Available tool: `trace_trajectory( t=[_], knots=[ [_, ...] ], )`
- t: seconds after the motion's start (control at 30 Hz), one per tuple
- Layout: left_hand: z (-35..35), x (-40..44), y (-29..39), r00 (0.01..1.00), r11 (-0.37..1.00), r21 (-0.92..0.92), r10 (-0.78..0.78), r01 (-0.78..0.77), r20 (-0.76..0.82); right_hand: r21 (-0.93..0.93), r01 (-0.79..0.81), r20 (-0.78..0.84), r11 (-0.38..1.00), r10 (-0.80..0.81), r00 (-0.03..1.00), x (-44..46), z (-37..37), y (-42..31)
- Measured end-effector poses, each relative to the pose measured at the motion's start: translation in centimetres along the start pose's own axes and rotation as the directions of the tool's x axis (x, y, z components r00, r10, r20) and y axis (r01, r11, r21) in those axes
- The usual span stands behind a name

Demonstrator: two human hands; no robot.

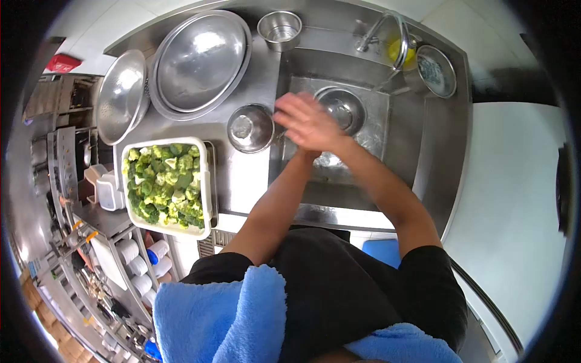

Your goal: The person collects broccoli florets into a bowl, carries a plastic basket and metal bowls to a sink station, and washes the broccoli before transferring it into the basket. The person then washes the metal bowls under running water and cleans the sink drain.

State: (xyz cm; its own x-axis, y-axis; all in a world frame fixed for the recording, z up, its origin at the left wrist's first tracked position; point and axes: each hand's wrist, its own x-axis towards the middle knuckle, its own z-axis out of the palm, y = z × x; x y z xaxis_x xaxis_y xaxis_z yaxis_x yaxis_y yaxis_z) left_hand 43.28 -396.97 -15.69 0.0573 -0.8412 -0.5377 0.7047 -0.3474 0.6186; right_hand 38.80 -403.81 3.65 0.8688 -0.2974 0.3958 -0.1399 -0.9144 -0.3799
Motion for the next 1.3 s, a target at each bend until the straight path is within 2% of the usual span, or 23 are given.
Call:
trace_trajectory(
  t=[0.03, 0.07, 0.1, 0.17, 0.2, 0.23, 0.27, 0.37, 0.4, 0.47, 0.53, 0.57, 0.6, 0.63, 0.67, 0.77, 0.87, 0.9, 0.93, 0.97, 1.1, 1.2, 1.3],
  knots=[
    [1.1, 0.6, 1.1, 0.998, 1.0, -0.002, -0.027, 0.027, -0.05, -0.087, -0.103, -0.078, 0.991, 0.096, 0.992, -1.6, -1.9, 1.6],
    [2.1, 0.6, 2.5, 0.993, 0.999, -0.011, -0.054, 0.054, -0.104, -0.176, -0.326, -0.201, 0.929, 0.29, 0.936, -3.7, -3.2, 3.2],
    [5.5, -1.0, 6.4, 0.953, 0.978, 0.088, -0.161, 0.188, -0.258, -0.23, -0.537, -0.338, 0.812, 0.451, 0.826, -5.9, -4.2, 4.5],
    [9.0, -2.3, 8.0, 0.961, 0.996, -0.068, -0.069, 0.053, -0.268, -0.264, -0.831, -0.547, 0.49, 0.633, 0.548, -9.1, -5.2, 6.4],
    [9.8, -2.0, 7.4, 0.974, 0.992, -0.127, -0.043, 0.014, -0.224, 0.042, -0.934, -0.373, 0.354, 0.873, 0.314, -9.3, -6.3, 6.7],
    [10.3, -1.1, 6.7, 0.984, 0.982, -0.186, -0.011, -0.023, -0.18, 0.302, -0.946, -0.102, 0.116, 0.991, 0.089, -8.9, -8.2, 6.8],
    [10.7, -0.3, 6.0, 0.99, 0.967, -0.247, 0.021, -0.055, -0.139, 0.471, -0.862, 0.224, -0.185, 0.971, -0.085, -8.8, -9.8, 7.0],
    [9.1, 3.8, 4.2, 0.979, 0.899, -0.39, -0.2, 0.199, 0.038, 0.242, -0.97, 0.168, -0.011, 0.985, 0.03, -10.4, -12.3, 7.2],
    [11.1, 2.5, 5.9, 0.971, 0.958, -0.215, -0.217, 0.191, -0.102, 0.146, -0.987, 0.1, 0.073, 0.991, 0.089, -10.9, -13.2, 6.9],
    [13.7, 1.3, 8.0, 0.963, 0.971, 0.066, -0.216, 0.228, -0.159, -0.122, -0.947, -0.162, 0.298, 0.935, 0.315, -11.8, -15.5, 4.8],
    [15.1, 1.9, 7.8, 0.963, 0.914, 0.342, -0.146, 0.218, -0.225, -0.204, -0.897, -0.345, 0.392, 0.829, 0.44, -12.6, -17.1, 3.9],
    [15.8, 2.5, 8.1, 0.99, 0.751, 0.65, -0.03, 0.114, -0.138, -0.253, -0.866, -0.425, 0.43, 0.755, 0.499, -12.9, -17.8, 3.6],
    [16.2, 3.8, 8.3, 0.998, 0.491, 0.871, 0.054, -0.013, -0.015, -0.234, -0.866, -0.476, 0.441, 0.725, 0.498, -13.1, -18.4, 3.1],
    [16.9, 4.3, 8.9, 0.987, 0.17, 0.975, 0.094, -0.143, 0.128, -0.216, -0.864, -0.524, 0.454, 0.693, 0.495, -13.3, -19.0, 2.7],
    [18.2, 4.7, 9.0, 0.971, 0.017, 0.983, 0.156, -0.184, 0.179, -0.199, -0.86, -0.568, 0.469, 0.66, 0.492, -13.6, -19.3, 2.2],
    [22.3, 5.2, 12.0, 0.962, -0.183, 0.96, 0.135, -0.212, 0.238, -0.133, -0.86, -0.67, 0.492, 0.595, 0.444, -15.0, -19.5, 1.2],
    [20.4, 10.1, 12.1, 0.985, -0.151, 0.975, 0.033, -0.163, 0.17, -0.031, -0.901, -0.661, 0.432, 0.668, 0.343, -18.0, -17.9, 1.8],
    [19.5, 9.3, 12.6, 0.996, 0.206, 0.978, -0.086, 0.006, 0.011, 0.015, -0.912, -0.652, 0.411, 0.695, 0.303, -19.3, -17.2, 2.1],
    [18.2, 7.7, 13.5, 0.964, 0.507, 0.835, -0.249, 0.215, -0.098, 0.047, -0.922, -0.631, 0.385, 0.727, 0.271, -20.3, -16.6, 2.5],
    [16.9, 6.1, 14.1, 0.891, 0.702, 0.568, -0.43, 0.43, -0.144, 0.083, -0.93, -0.605, 0.357, 0.76, 0.238, -21.3, -15.7, 2.7],
    [10.2, 4.6, 11.1, 0.899, 0.826, 0.375, -0.435, 0.421, -0.049, 0.296, -0.918, -0.494, 0.264, 0.865, 0.089, -24.5, -11.3, 4.9],
    [9.6, 2.4, 9.9, 0.943, 0.895, 0.303, -0.329, 0.326, -0.042, 0.67, -0.737, -0.169, 0.093, 0.985, -0.03, -19.8, -11.2, 3.7],
    [8.9, 1.8, 10.3, 0.969, 0.921, 0.304, -0.245, 0.244, -0.036, 0.699, -0.708, -0.008, -0.102, 0.989, -0.15, -19.5, -5.8, 8.0]
  ],
)
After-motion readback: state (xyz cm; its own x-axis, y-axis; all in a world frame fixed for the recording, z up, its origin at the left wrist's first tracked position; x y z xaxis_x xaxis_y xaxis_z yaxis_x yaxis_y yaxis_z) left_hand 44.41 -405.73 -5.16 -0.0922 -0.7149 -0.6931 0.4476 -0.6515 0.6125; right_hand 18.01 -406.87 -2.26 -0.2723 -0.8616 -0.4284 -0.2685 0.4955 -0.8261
